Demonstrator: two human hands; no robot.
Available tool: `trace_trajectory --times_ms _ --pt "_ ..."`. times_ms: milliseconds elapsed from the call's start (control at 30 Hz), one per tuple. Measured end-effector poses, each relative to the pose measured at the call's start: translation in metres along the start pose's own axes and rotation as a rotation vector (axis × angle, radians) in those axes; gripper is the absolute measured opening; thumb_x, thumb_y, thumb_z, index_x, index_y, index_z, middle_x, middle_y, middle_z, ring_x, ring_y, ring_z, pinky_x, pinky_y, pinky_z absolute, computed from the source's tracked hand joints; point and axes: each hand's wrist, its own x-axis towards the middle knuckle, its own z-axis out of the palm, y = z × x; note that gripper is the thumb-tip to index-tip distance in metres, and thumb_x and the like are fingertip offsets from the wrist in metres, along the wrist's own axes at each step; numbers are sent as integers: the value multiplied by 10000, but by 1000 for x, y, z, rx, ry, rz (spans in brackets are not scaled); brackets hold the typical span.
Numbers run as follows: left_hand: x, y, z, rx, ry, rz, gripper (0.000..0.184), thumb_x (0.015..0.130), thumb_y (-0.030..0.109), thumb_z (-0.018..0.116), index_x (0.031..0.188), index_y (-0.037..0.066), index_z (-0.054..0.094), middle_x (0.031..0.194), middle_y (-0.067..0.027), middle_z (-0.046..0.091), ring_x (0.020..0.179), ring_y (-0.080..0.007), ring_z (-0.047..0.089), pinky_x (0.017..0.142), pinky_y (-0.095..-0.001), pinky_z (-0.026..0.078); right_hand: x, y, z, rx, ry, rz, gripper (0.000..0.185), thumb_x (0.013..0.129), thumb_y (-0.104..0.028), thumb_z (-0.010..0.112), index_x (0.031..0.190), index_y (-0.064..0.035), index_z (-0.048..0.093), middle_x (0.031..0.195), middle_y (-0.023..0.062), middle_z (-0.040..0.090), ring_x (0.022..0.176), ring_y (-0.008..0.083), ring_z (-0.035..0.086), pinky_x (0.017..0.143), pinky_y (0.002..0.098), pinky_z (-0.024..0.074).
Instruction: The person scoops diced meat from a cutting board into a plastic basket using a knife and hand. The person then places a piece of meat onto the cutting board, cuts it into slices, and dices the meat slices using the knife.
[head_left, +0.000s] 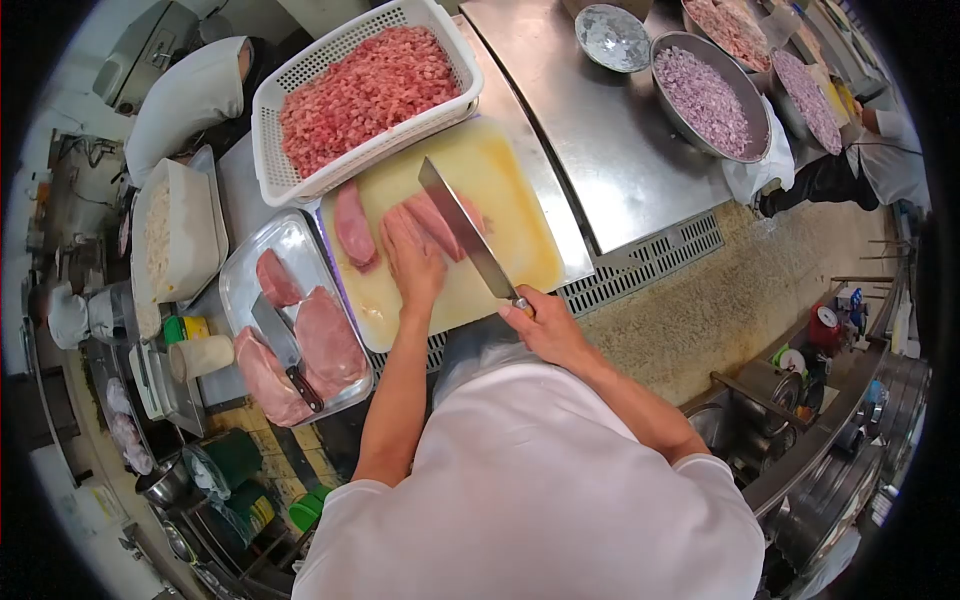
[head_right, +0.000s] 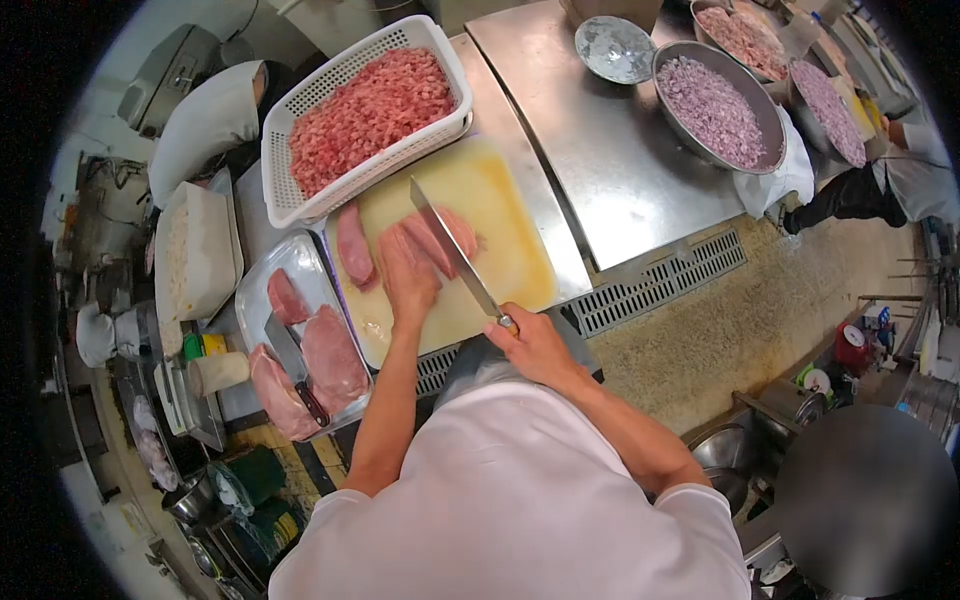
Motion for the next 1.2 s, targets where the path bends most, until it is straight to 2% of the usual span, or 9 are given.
trace_trajectory --times_ms 67,167,267,367,467,567,867,1067,1200 --pt "-1 -11 0 -45 39 45 810 813 -2 590 1561 -73 287 1591 -318 333 1494 -472 314 1245 -475 266 1 -5 3 -6 -52 29 378 996 -309 686 1115 49 670 709 142 631 593 246 598 597 384 476" --pt "0 -18 -8 -145 78 21 773 815 10 601 1540 -61 340 1533 -302 424 1434 -455 407 1219 -446 320 9 10 18 -89 -3 -64 300 1034 -270 652 1110 20 645 643 14 545 493 94 504 473 295 425" --pt "-8 -26 -31 -535 56 -301 713 810 0 608 1498 -37 429 1457 -255 523 1407 -379 482 1212 -426 344 9 14 22 -9 23 15 351 1005 -305 673 1093 35 673 696 139 634 582 238 603 591 389 475" --pt "-29 -51 -60 -759 -115 -393 686 825 15 623 1490 -38 462 1456 -237 548 1381 -370 516 1195 -427 374 7 13 22 -60 30 8 349 1005 -305 671 1101 31 673 694 136 639 582 245 604 592 387 479" --pt "-46 -70 -69 -87 -86 -65 646 831 65 657 1453 -23 504 1390 -250 588 1352 -443 507 1165 -463 395 7 15 27 -55 11 42 351 999 -303 672 1113 29 676 698 140 642 592 267 610 601 397 482" --pt "-47 -38 -79 89 -42 -101 676 831 84 690 1474 0 496 1425 -244 555 1327 -464 500 1151 -500 396 7 16 33 -90 44 5 352 993 -297 673 1117 32 675 694 145 627 607 264 601 607 401 471" --pt "-63 -49 -57 269 38 119 701 894 60 668 1545 60 409 1500 -251 449 1310 -494 465 1108 -550 397 4 0 28 -130 -12 49 378 989 -309 678 1133 40 670 749 189 655 668 318 627 647 416 485" --pt "-46 -32 -62 331 -159 38 740 839 83 676 1539 46 439 1508 -207 482 1378 -445 436 1177 -528 329 -2 8 26 -110 55 -120 376 995 -320 682 1139 27 663 773 199 671 684 319 644 669 415 511" --pt "-61 -45 -54 379 -34 123 772 817 126 676 1547 65 434 1525 -207 479 1428 -431 397 1213 -515 297 -11 4 10 -75 83 -110 379 992 -327 688 1148 17 668 766 185 679 643 341 631 641 422 509"
